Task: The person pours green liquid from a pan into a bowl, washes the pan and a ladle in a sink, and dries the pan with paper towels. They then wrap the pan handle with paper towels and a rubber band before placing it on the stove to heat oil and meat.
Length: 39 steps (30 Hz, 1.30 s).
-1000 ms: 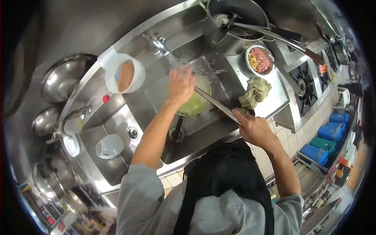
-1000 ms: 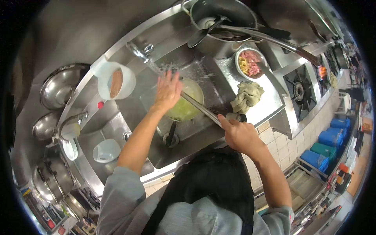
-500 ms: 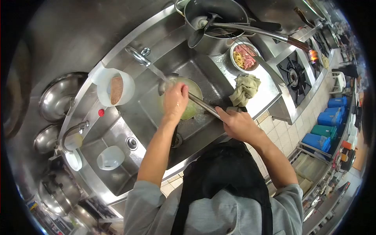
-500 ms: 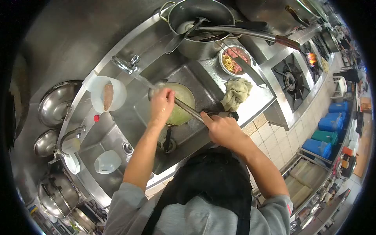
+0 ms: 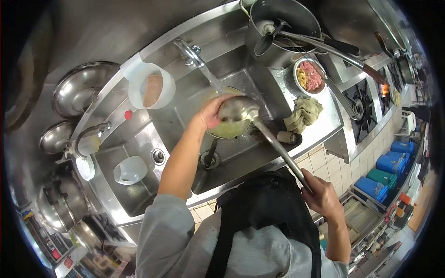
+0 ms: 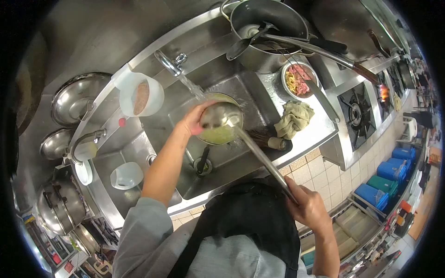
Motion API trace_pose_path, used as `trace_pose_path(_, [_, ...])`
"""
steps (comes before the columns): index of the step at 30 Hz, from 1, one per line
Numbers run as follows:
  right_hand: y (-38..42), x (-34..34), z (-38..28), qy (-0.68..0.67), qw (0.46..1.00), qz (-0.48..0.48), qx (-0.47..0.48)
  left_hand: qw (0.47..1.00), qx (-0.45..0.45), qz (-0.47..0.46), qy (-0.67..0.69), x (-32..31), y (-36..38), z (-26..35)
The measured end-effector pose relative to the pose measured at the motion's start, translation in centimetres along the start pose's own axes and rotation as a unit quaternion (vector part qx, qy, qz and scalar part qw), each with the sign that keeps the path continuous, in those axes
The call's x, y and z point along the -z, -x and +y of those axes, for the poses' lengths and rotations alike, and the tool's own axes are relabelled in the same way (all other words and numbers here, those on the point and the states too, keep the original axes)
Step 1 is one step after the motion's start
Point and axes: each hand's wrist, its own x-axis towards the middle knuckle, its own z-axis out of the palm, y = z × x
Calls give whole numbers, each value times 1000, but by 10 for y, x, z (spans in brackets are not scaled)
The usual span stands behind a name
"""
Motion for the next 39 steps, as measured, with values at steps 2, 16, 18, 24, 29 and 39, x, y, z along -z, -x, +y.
trace_pose_path(2, [1,-5,4,-111,991,-27,-65,996,-83,-30,-2,3,-9,-9])
trace_pose_path(16, [-16,11,-20,-307,928,-119,-173,764,-212,158,-589,23,-21,-6])
trace_pose_path(18, [-3,22,-23,-200,970,-78,-113,800,-176,119,-562,37,-11,-18])
trace_pose_path(24, [16,52,-33,-49,983,169,-44,816,-107,112,-557,67,8,-89])
trace_pose_path(29, [-28,92,-39,-37,962,260,-81,833,-61,87,-543,38,26,-126])
trace_pose_path(39, [-144,153,-24,-128,975,179,-7,759,-244,8,-603,-88,-53,-162])
